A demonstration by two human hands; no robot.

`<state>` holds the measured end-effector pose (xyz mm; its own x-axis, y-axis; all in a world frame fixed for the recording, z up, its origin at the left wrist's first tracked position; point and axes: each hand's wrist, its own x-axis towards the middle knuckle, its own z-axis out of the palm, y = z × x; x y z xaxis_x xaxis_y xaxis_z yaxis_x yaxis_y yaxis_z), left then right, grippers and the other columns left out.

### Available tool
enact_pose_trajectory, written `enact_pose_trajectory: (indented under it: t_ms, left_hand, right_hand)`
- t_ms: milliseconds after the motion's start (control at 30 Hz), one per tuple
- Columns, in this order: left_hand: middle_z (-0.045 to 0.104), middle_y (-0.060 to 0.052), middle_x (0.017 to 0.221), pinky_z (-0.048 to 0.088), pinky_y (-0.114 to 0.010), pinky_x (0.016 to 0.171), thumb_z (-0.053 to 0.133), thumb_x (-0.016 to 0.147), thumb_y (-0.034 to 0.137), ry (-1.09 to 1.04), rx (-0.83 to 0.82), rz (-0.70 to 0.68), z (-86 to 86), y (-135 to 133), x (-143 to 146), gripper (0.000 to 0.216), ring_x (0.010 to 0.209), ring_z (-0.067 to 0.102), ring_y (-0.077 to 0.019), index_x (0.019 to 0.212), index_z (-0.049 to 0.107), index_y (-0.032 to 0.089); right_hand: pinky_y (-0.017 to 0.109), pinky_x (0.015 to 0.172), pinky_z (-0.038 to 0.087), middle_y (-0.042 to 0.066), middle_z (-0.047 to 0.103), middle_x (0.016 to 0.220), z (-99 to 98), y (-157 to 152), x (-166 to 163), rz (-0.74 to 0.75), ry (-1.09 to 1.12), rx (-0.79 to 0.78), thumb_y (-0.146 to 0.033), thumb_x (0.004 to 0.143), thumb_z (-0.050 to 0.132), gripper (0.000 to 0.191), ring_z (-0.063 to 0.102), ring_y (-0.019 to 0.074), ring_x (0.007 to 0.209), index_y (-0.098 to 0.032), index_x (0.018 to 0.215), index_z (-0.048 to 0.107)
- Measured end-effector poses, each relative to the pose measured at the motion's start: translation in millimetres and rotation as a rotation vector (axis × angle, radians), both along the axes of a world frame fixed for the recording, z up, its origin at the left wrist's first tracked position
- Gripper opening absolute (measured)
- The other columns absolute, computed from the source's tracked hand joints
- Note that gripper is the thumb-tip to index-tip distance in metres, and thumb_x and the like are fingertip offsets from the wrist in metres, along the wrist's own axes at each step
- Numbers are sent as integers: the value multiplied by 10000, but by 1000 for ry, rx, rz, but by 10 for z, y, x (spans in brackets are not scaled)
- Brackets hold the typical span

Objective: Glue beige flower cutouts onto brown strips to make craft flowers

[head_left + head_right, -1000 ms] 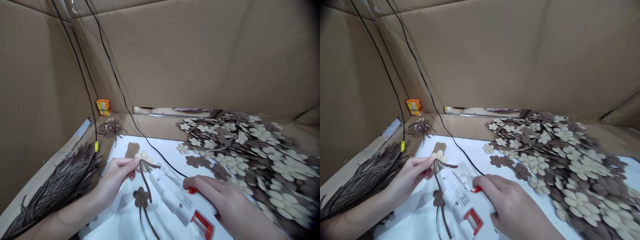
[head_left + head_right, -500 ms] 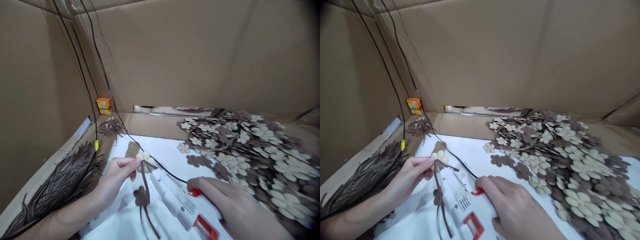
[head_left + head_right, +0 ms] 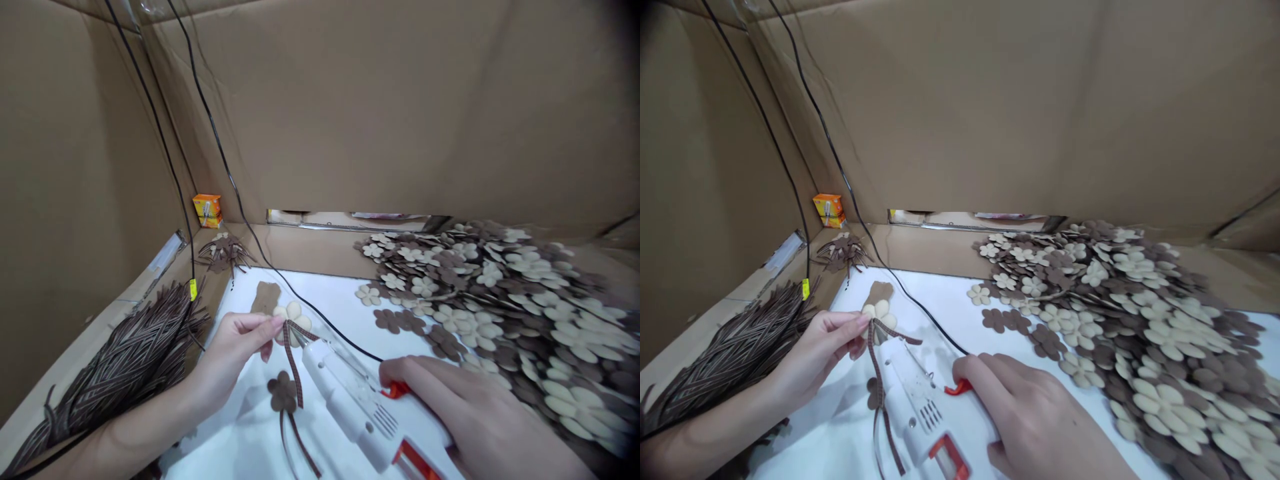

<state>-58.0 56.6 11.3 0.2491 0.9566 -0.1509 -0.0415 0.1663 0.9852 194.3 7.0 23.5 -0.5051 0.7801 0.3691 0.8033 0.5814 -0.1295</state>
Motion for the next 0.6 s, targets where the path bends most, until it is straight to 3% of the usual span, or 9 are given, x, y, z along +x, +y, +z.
enact_pose_trajectory:
  t_ms: [600]
  left_hand:
    - [442,12,529,281,-241,544,573,787,379,58,21,-8,21,6,3,320,552,366,-98,582,616,138]
  right_hand:
    - [253,515,421,39,657,760,-94,-13,13,-13,12,44,-40,502,349,413,605,184,625,-213,837,519]
